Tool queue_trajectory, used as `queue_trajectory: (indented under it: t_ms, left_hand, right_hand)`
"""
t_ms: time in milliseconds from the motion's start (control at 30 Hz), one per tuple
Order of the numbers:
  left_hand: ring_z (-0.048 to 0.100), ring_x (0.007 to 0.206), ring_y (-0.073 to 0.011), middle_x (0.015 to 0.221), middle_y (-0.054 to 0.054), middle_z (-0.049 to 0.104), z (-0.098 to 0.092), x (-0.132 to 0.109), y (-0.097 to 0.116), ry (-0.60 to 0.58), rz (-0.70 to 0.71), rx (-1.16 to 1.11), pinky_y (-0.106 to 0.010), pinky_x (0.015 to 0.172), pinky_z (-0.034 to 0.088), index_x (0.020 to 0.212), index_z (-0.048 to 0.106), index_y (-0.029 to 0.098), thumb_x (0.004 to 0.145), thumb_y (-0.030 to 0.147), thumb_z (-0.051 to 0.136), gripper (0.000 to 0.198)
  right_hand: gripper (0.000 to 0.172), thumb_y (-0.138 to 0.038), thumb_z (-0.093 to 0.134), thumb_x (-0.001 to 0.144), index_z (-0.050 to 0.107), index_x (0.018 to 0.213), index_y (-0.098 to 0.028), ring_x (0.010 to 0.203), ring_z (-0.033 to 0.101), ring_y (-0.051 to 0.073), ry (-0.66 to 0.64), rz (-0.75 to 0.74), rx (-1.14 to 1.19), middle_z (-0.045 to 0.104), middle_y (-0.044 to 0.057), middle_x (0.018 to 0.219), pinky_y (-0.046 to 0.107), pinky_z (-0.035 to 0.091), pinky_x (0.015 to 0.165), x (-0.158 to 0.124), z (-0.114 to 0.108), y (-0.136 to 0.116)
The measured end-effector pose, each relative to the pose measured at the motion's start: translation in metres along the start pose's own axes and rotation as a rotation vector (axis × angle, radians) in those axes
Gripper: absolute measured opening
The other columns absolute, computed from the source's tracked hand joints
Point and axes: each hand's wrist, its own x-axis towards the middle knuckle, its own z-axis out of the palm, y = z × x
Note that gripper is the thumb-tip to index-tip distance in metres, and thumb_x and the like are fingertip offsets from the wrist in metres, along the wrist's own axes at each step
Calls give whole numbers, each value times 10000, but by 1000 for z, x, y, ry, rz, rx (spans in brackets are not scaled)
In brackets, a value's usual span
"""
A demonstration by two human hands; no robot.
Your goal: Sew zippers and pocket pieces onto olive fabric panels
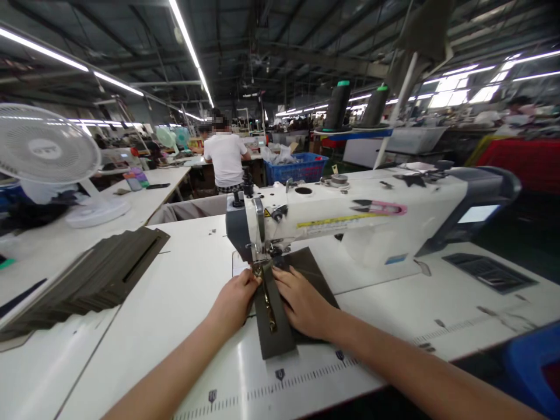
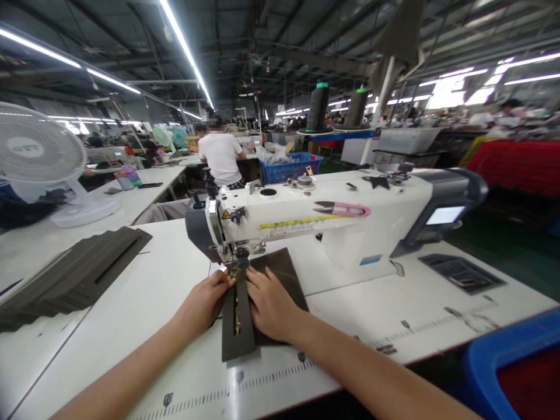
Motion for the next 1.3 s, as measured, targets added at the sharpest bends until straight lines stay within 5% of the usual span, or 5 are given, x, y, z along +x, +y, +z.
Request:
queue_trajectory:
  t_ms: [133, 267, 433, 633, 1300]
  left_hand:
    - [583, 963, -202, 1070, -116, 557, -3, -11, 0, 58, 35, -148, -316, 815, 514, 1063, 580, 143, 816, 117, 409, 302]
    - [573, 1020, -199, 1104, -99, 598, -5, -20, 5, 117, 50, -151, -328, 874, 496, 1028, 610, 153, 805, 107, 419, 297]
    - [609, 962, -201, 1067, -90, 640, -6, -31, 19, 138, 79, -60, -421, 928, 457, 1013, 612, 158, 827, 126, 430, 261]
    - [609, 965, -200, 1045, -109, 641, -7, -35, 31, 98, 117, 29, -430, 966, 421, 989, 594, 126, 791, 79, 458, 245]
    - [602, 922, -207, 981, -98, 636, -1, -10, 8, 119, 122, 49, -402, 889, 479, 976, 588, 151, 819, 89, 438, 225]
  right_hand:
    - [303, -357, 611, 766, 606, 978, -140, 973, 519, 226, 140, -202, -59, 601, 101, 997, 424, 345, 971, -28, 0, -25]
    - [126, -116, 530, 797, 628, 875, -107, 888, 537, 226, 265, -356, -310, 628, 119, 893, 409, 407, 909, -37, 13, -41]
    - [210, -42, 423, 806, 627, 781, -90, 832, 557, 232, 247, -368, -292, 633, 137, 816, 377, 482, 802, -34, 18, -45]
    - [260, -45, 404, 834, 616, 977, -91, 867, 569, 224, 194, -277, -176, 646, 122, 881, 333, 512, 754, -42, 15, -46]
    - [241, -67, 425, 830, 607, 980, -118, 856, 580, 205, 91, -221, -167, 643, 103, 906, 306, 504, 765, -18, 16, -21]
